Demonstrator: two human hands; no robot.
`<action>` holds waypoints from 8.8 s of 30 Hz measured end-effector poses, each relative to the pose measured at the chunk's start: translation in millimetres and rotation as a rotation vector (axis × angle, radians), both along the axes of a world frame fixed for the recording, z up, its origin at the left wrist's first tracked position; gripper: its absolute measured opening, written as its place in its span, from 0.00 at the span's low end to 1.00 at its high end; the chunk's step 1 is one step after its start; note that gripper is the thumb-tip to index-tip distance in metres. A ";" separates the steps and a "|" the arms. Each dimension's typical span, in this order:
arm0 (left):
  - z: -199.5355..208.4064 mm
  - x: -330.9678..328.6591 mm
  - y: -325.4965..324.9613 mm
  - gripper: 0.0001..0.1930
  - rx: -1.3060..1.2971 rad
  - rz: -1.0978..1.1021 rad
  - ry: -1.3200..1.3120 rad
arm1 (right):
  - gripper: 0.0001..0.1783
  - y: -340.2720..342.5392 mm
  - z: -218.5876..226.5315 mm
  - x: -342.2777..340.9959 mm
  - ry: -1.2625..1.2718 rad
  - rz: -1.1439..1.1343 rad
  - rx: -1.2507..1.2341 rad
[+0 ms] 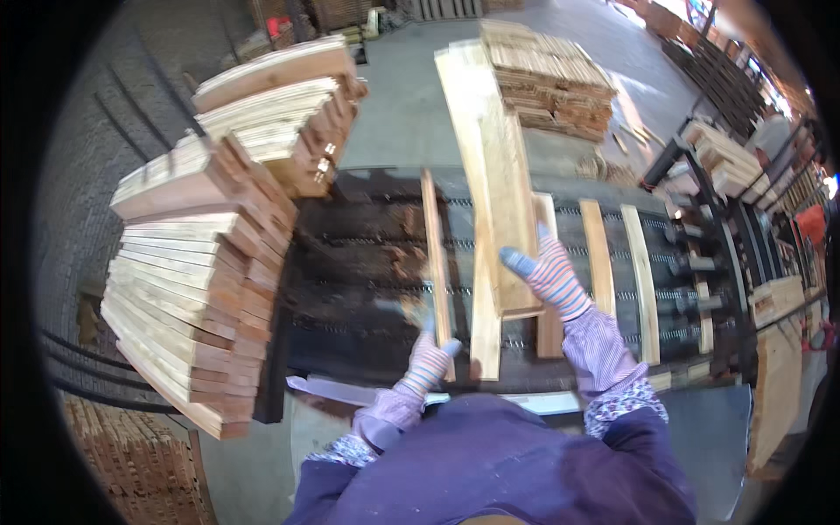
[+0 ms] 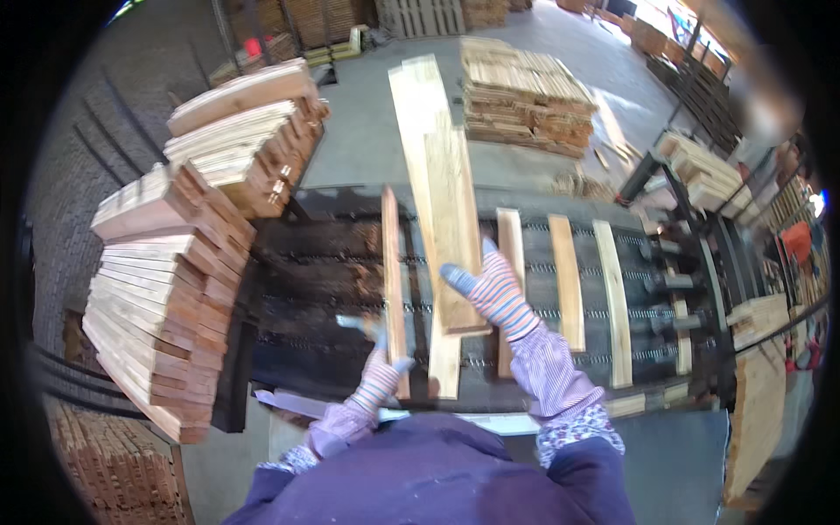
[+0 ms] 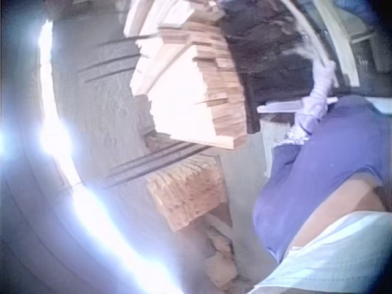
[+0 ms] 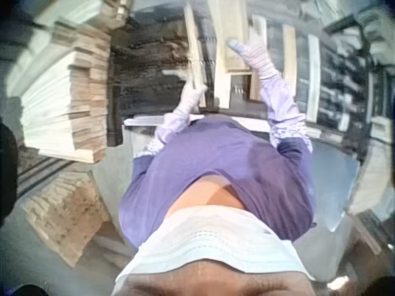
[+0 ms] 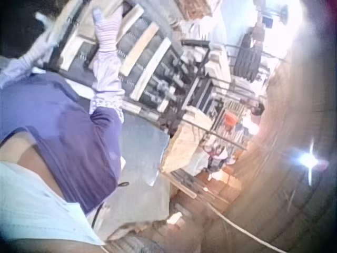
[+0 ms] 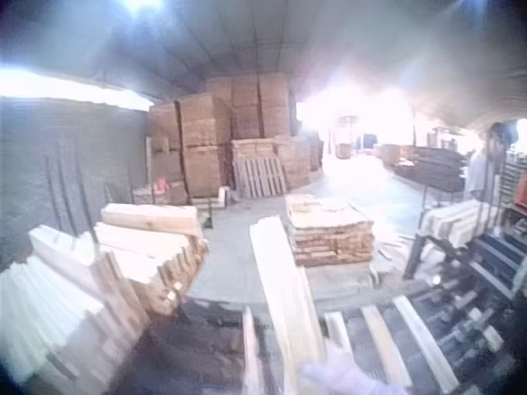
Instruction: The person repeatedly picks up wooden planks from a conveyor belt and stacks them onto a nearby pile. The person handles the planks by hand, placing them one at a time or in small groups onto the growing stack.
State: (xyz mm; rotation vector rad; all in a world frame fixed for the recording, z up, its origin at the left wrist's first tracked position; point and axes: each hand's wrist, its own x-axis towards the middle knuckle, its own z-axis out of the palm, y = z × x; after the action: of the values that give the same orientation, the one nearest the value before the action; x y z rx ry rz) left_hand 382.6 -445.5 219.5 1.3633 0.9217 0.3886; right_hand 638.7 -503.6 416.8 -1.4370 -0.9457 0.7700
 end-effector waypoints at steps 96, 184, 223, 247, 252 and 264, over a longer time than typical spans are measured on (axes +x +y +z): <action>62.8 82.5 -65.3 0.38 -0.783 -0.143 -0.457 | 0.49 -227.1 -114.3 -6.5 0.982 -0.121 0.134; 90.0 23.4 -82.5 0.36 -0.497 0.001 -0.339 | 0.66 -221.6 -82.5 141.4 0.129 -0.427 0.035; 432.4 -161.7 -104.0 0.35 1.165 1.183 0.538 | 0.52 -262.2 -72.3 154.7 0.128 -0.109 0.090; 368.9 -167.4 -113.6 0.31 1.118 1.227 0.134 | 0.55 225.7 243.2 17.8 -0.668 0.121 0.298; 368.4 -117.3 -145.1 0.24 1.328 0.753 -0.146 | 0.56 303.1 293.2 -33.7 -1.076 0.238 -0.095; 185.2 0.4 -74.8 0.24 0.362 -0.122 0.055 | 0.46 204.4 217.5 45.9 -1.352 0.065 -0.035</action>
State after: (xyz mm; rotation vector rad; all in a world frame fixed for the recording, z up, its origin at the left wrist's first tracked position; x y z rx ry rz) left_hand 383.0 -520.3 404.6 1.7595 0.8331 0.4404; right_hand 684.6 -299.2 634.3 -1.9305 -1.9655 -0.2932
